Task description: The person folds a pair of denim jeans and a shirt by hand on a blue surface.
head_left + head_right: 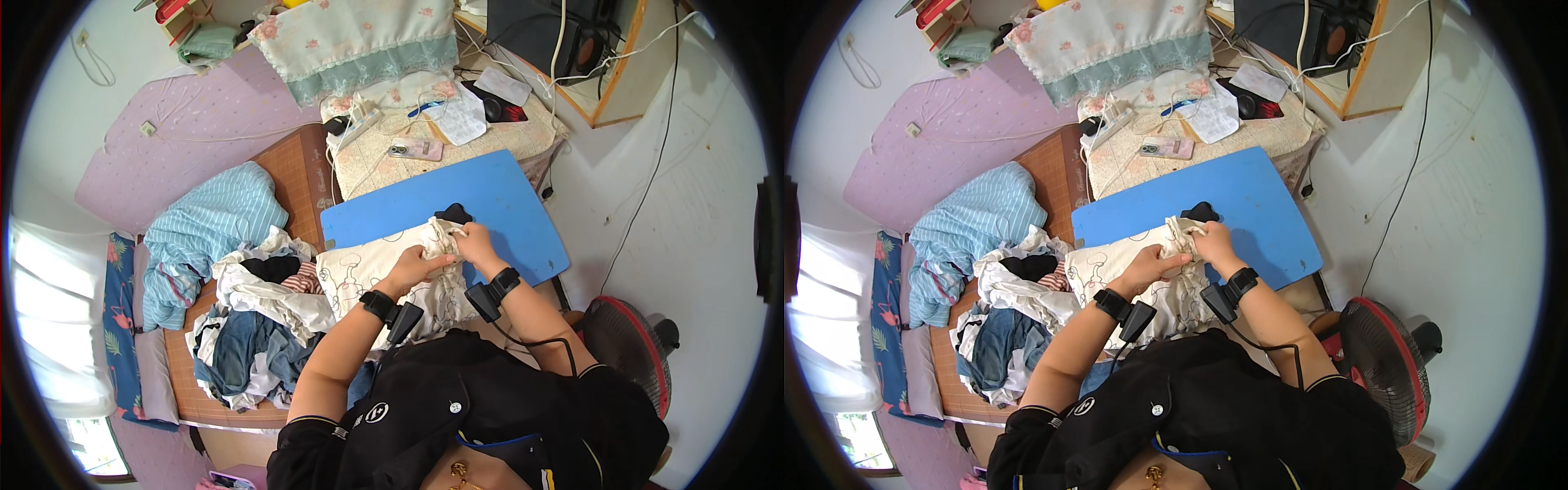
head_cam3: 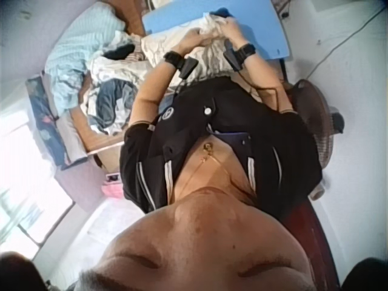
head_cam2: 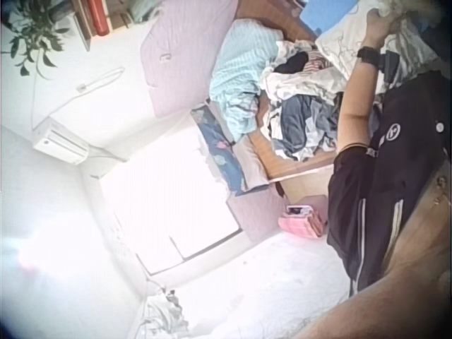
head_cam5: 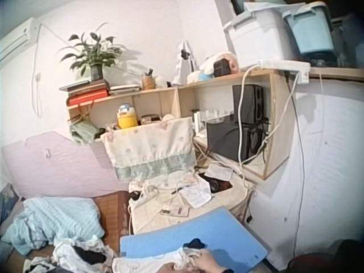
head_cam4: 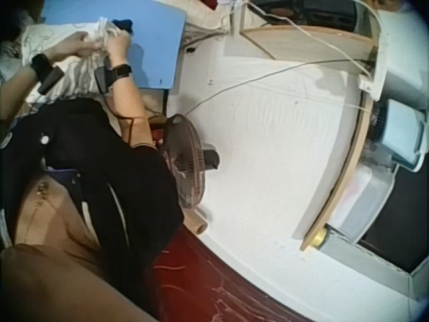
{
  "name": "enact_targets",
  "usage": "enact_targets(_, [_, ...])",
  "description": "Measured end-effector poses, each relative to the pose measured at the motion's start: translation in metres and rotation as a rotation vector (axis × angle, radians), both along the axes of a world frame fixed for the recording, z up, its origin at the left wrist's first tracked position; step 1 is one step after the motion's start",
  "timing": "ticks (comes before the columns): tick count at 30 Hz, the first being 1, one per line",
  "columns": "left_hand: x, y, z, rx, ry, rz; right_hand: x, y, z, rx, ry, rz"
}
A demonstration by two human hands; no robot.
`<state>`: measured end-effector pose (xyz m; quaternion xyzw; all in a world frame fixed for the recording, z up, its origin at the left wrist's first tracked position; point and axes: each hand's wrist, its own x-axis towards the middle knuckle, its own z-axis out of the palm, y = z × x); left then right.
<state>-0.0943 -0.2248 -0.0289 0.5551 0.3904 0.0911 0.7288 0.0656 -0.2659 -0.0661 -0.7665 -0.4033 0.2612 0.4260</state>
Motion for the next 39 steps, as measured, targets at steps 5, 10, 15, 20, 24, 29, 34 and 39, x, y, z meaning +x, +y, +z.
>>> enact_targets(5, [-0.004,0.023,-0.029,0.189,0.227,0.151,0.0,-0.01,0.009,0.094,0.117,0.244])
enact_targets(10, [-0.005,0.023,-0.046,0.846,0.39,0.056,-0.008,-0.015,0.015,-0.098,0.442,0.34])
enact_targets(15, [0.0,0.012,-0.008,0.043,-0.039,-0.001,0.01,-0.004,-0.014,-0.257,-0.006,0.333])
enact_targets(20, [-0.002,0.012,-0.015,0.281,0.085,-0.023,-0.009,0.0,0.001,-0.259,-0.247,0.302])
enact_targets(24, [-0.011,0.025,-0.033,0.799,0.601,-0.075,-0.01,-0.005,0.017,-0.129,0.483,0.425])
enact_targets(29, [-0.005,0.021,-0.011,0.862,0.679,-0.039,-0.028,-0.016,0.048,-0.004,0.562,0.526])
enact_targets(34, [-0.014,0.021,-0.013,0.409,0.169,-0.084,-0.01,-0.01,0.033,-0.008,0.466,0.355])
enact_targets(39, [-0.004,0.014,-0.005,0.57,0.418,-0.146,-0.03,-0.012,0.051,0.092,0.707,0.392])
